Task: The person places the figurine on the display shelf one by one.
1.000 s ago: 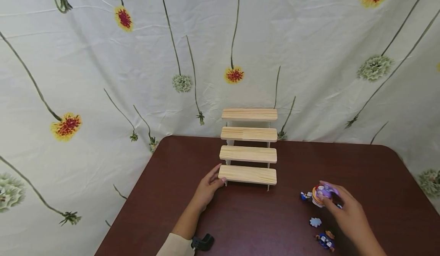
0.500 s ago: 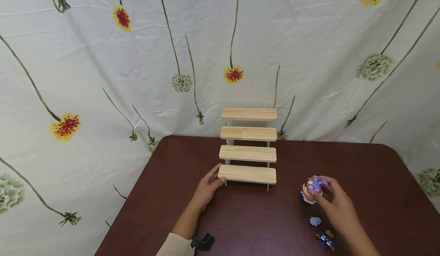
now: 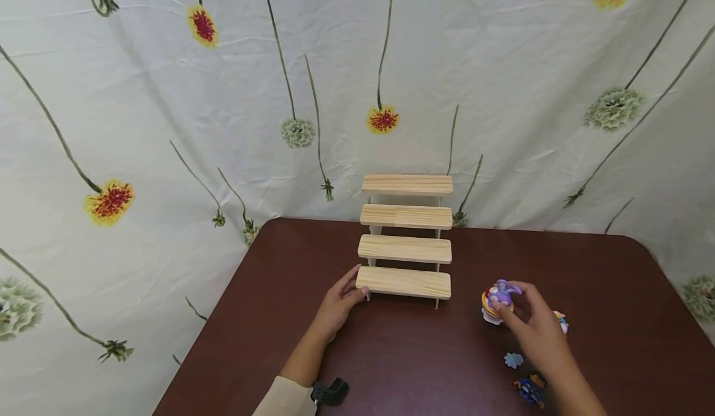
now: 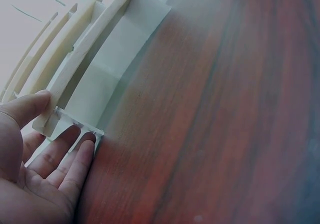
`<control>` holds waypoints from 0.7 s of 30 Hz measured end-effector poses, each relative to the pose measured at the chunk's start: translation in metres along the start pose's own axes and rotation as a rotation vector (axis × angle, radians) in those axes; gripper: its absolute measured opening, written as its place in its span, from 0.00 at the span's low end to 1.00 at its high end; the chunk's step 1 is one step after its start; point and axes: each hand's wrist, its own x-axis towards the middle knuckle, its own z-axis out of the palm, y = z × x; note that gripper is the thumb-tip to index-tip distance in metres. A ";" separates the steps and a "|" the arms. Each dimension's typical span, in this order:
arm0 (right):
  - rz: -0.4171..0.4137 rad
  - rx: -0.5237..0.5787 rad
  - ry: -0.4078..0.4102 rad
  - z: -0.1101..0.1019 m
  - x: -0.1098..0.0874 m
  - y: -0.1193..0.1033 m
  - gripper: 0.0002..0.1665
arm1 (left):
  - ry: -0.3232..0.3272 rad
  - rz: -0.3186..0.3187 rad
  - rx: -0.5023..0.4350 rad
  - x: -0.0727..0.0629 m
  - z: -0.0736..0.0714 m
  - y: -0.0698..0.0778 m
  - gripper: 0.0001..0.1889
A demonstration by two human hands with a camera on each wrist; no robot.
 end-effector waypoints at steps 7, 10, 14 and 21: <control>-0.041 0.043 -0.026 0.009 0.003 -0.006 0.23 | -0.002 -0.002 -0.001 0.001 0.000 0.000 0.35; -0.025 0.048 -0.044 0.013 0.003 -0.009 0.24 | -0.002 -0.001 0.005 0.002 -0.001 -0.001 0.35; -0.009 0.052 -0.058 0.018 0.005 -0.013 0.25 | -0.002 0.001 0.013 0.002 -0.001 -0.001 0.35; 0.005 0.026 -0.066 0.028 0.009 -0.018 0.25 | -0.006 -0.004 0.006 0.002 -0.001 0.000 0.35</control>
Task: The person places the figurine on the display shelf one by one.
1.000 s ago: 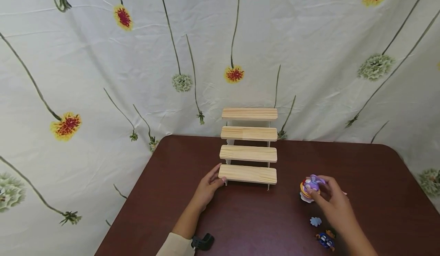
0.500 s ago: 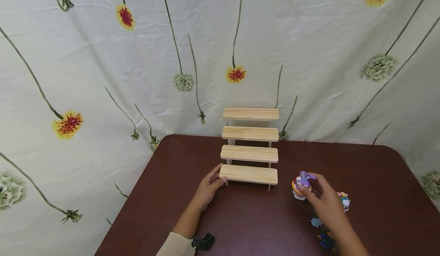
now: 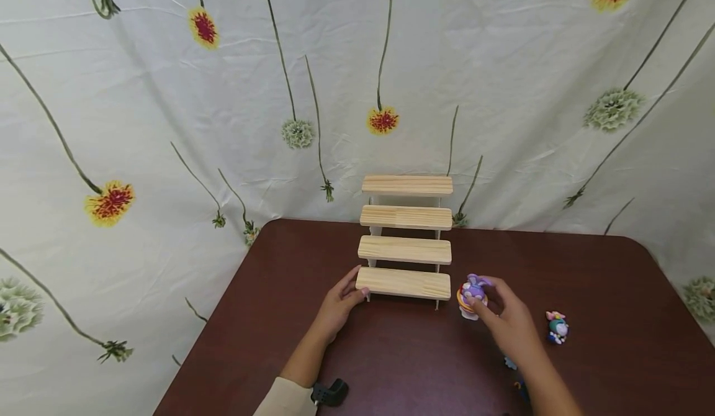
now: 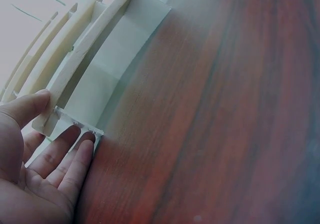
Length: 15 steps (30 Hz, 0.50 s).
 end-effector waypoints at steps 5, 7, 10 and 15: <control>-0.008 -0.001 -0.006 0.007 0.004 -0.003 0.24 | 0.005 -0.004 0.000 0.000 0.000 0.000 0.35; -0.024 0.020 0.000 0.010 0.005 -0.005 0.23 | 0.004 -0.001 0.000 0.000 0.000 -0.001 0.35; -0.039 0.035 0.010 0.013 0.007 -0.008 0.23 | -0.002 0.004 -0.003 0.001 0.000 -0.002 0.35; -0.048 0.062 0.013 0.020 0.010 -0.010 0.22 | -0.006 0.005 -0.006 0.000 0.000 -0.003 0.36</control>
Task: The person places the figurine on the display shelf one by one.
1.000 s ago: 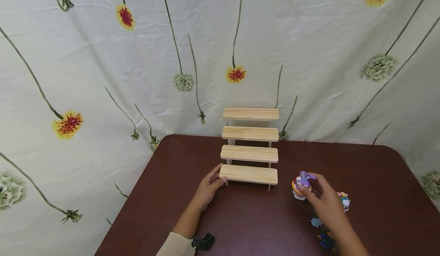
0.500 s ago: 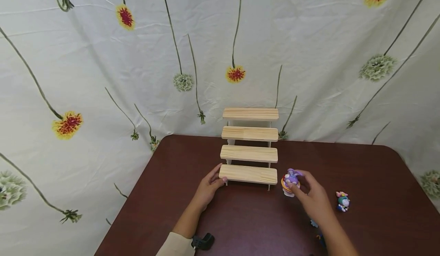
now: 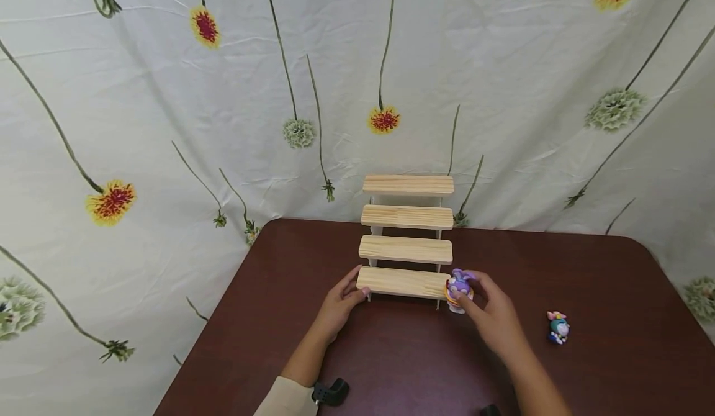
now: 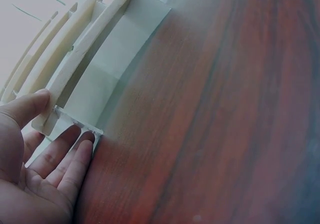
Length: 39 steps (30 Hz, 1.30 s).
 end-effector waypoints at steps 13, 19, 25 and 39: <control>-0.051 0.073 0.024 0.016 0.004 -0.001 0.20 | -0.005 0.002 0.003 -0.001 -0.001 0.002 0.36; -0.068 0.116 0.012 0.023 0.007 -0.002 0.21 | -0.008 0.003 0.000 -0.001 0.000 0.002 0.36; -0.112 0.157 0.023 0.032 0.009 -0.004 0.21 | -0.008 0.008 0.006 -0.001 -0.001 0.002 0.36; -0.091 0.263 -0.009 0.048 0.019 -0.004 0.20 | -0.007 -0.006 0.020 -0.001 -0.001 0.002 0.36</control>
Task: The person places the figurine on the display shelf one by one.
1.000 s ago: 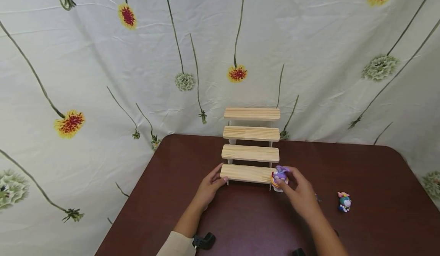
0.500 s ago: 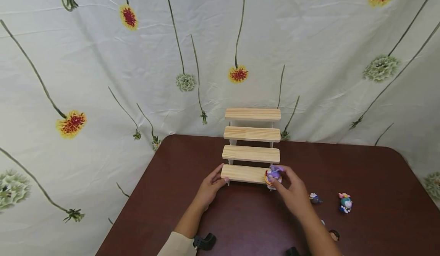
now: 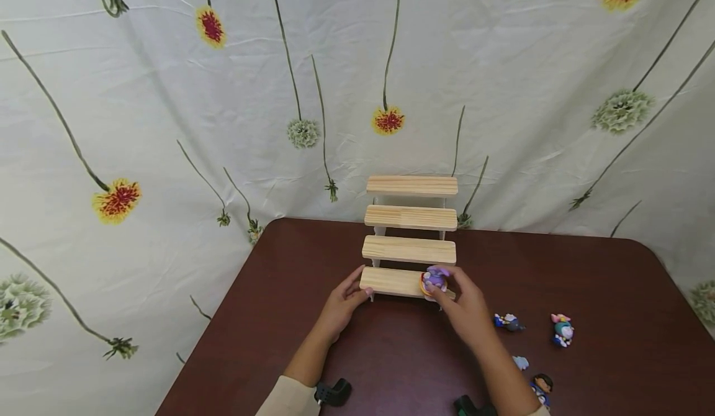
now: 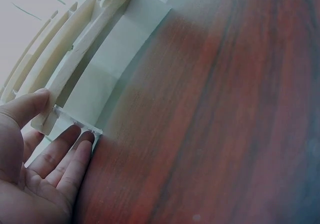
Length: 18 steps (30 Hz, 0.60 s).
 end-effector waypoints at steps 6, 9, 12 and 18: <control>0.025 -0.020 -0.004 0.006 0.005 0.003 0.20 | -0.005 0.007 -0.011 0.000 0.000 0.000 0.36; 0.050 -0.019 -0.002 0.008 0.007 0.003 0.19 | -0.003 0.009 -0.011 0.000 0.000 0.000 0.36; 0.067 -0.018 -0.003 0.011 0.008 0.002 0.20 | -0.002 0.008 -0.012 0.000 0.000 0.000 0.36; 0.071 -0.040 -0.014 0.018 0.012 0.003 0.20 | 0.001 0.001 -0.004 0.000 0.000 0.000 0.36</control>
